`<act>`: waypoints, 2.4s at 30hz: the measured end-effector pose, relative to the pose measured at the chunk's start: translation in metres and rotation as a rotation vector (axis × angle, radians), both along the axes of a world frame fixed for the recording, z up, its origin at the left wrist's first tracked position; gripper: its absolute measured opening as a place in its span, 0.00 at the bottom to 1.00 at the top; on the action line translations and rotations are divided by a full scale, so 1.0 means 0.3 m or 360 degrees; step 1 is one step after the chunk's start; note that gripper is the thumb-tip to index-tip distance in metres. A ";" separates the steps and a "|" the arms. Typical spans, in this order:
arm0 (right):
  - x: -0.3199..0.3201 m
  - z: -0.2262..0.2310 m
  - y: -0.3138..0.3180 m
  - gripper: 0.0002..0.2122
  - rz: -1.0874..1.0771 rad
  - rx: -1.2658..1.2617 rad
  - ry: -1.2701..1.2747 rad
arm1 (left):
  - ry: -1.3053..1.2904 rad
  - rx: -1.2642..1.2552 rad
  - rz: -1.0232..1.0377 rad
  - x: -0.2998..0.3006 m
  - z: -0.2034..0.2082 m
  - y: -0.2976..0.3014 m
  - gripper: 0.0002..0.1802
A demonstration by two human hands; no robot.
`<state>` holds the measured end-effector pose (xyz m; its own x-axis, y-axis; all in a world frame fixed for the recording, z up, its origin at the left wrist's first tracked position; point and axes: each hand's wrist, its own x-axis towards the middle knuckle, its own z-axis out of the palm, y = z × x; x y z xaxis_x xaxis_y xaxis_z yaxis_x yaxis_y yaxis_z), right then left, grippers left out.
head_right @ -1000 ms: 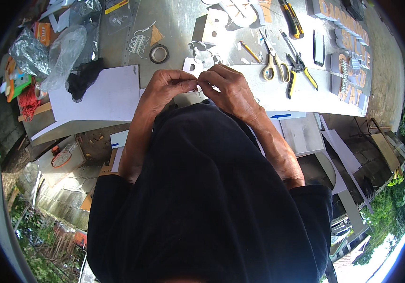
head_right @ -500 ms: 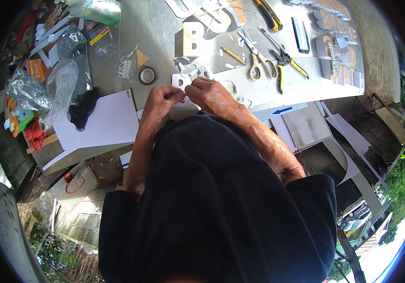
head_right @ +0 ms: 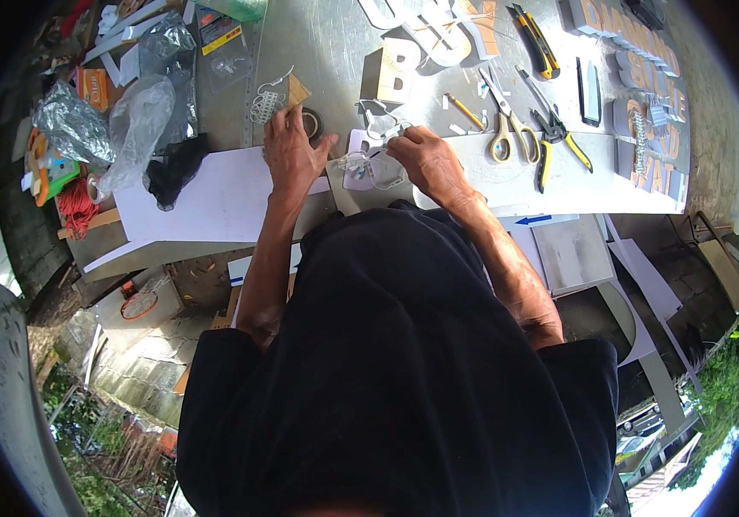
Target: The recorder is assembling small 3D letter signs by applying adhesive and positioning components.
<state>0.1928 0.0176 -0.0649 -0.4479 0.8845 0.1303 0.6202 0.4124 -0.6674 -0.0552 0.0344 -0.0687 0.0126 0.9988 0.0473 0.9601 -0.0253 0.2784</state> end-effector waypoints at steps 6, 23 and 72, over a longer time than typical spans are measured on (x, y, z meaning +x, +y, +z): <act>0.018 0.032 0.016 0.06 -0.0133 -0.0112 0.0139 | 0.0090 -0.0190 0.0124 -0.017 -0.015 0.051 0.39; -0.035 0.267 0.097 0.21 -0.0133 -0.1020 0.0645 | -0.2057 -0.0370 -0.0591 0.000 0.213 -0.083 0.51; -0.009 0.325 0.037 0.03 0.0370 -0.0917 0.0252 | -0.1324 -0.1022 -0.0602 0.007 0.307 -0.172 0.37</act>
